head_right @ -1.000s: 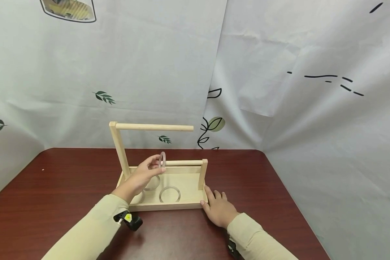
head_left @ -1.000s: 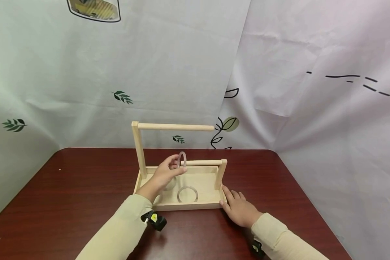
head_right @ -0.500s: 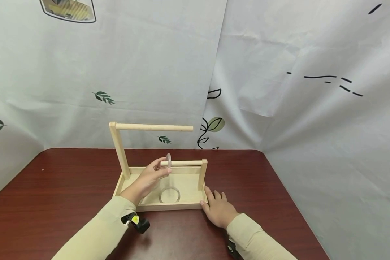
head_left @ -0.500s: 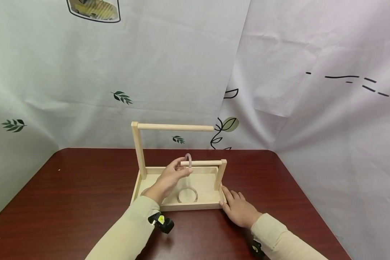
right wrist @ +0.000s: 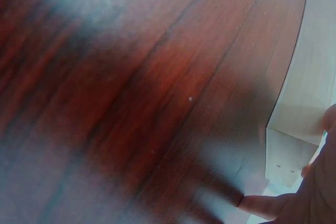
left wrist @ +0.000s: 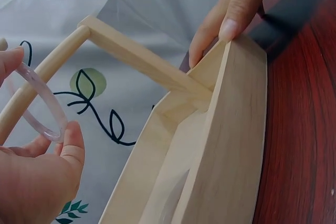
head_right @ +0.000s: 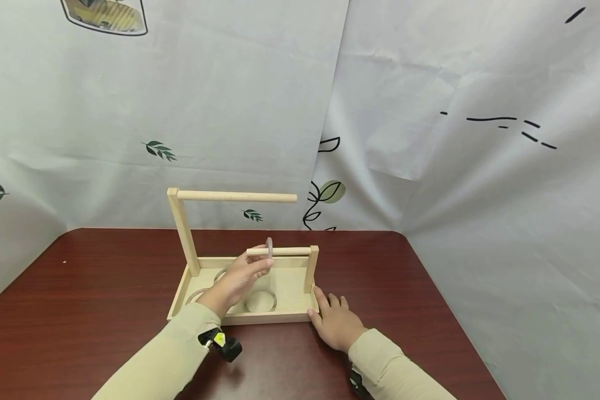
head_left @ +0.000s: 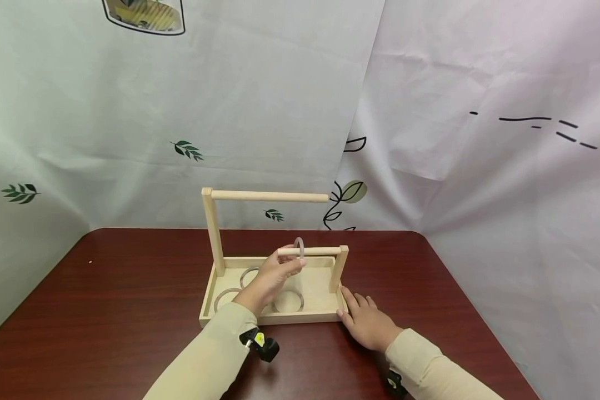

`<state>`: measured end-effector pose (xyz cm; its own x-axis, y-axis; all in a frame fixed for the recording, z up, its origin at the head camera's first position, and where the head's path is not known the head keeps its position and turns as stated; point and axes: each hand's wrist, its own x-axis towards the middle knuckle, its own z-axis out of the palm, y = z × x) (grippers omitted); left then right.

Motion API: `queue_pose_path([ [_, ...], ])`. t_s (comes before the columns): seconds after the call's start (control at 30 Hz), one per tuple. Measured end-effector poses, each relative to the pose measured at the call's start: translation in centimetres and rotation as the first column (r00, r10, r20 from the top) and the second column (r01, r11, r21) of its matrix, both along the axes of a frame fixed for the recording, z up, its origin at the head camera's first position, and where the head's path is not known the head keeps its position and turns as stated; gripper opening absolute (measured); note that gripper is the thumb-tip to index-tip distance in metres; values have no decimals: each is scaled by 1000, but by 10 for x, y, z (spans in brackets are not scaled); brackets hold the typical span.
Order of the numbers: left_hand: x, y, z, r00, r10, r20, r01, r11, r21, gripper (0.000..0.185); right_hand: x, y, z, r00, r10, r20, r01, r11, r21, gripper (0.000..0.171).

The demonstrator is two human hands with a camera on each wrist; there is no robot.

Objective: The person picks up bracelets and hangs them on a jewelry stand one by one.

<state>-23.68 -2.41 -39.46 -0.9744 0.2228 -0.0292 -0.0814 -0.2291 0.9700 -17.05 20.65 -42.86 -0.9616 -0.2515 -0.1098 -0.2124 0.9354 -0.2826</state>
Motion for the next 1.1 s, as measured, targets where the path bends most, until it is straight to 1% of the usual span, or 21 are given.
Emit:
queue_pose_path([
  [0.13,-1,6,-1,1000,-4,-11,4,1000,28,53,0,0,0,1000,-11,4,11,1000,3,59],
  [0.27,0,11,-2,1000,-4,-12,4,1000,17,24,0,0,0,1000,-15,4,15,1000,5,59],
  [0.3,1,12,-3,1000,1,-5,-1,1000,16,23,0,0,-1,1000,-14,4,14,1000,5,59],
  [0.37,1,15,-3,1000,7,-1,-7,1000,20,25,-1,0,-1,1000,-12,2,12,1000,3,59],
  [0.5,2,20,-3,1000,4,15,-5,999,37,42,-1,1,-2,1000,-10,2,10,1000,2,59],
  [0.67,1,26,-2,1000,-12,27,11,1000,15,22,-1,1,0,1000,-14,13,14,1000,7,59],
  [0.77,1,30,-3,999,-24,28,24,1000,8,21,-2,1,1,1000,-18,21,18,1000,5,60],
  [0.83,1,31,-4,999,-36,33,36,999,4,26,-3,1,2,999,-20,29,20,1000,3,60],
  [0.93,2,33,-5,998,-50,39,50,999,-16,46,-3,1,2,999,-27,39,27,1000,1,60],
  [0.97,2,34,-5,998,-54,42,55,998,-19,49,-3,1,3,999,-28,41,28,1000,2,60],
  [1.0,2,35,-5,998,-57,42,58,998,-26,51,-4,2,3,999,-29,42,29,1000,0,60],
  [1.1,2,38,-4,997,-58,48,60,998,-31,46,-4,2,3,998,-33,48,33,999,1,60],
])
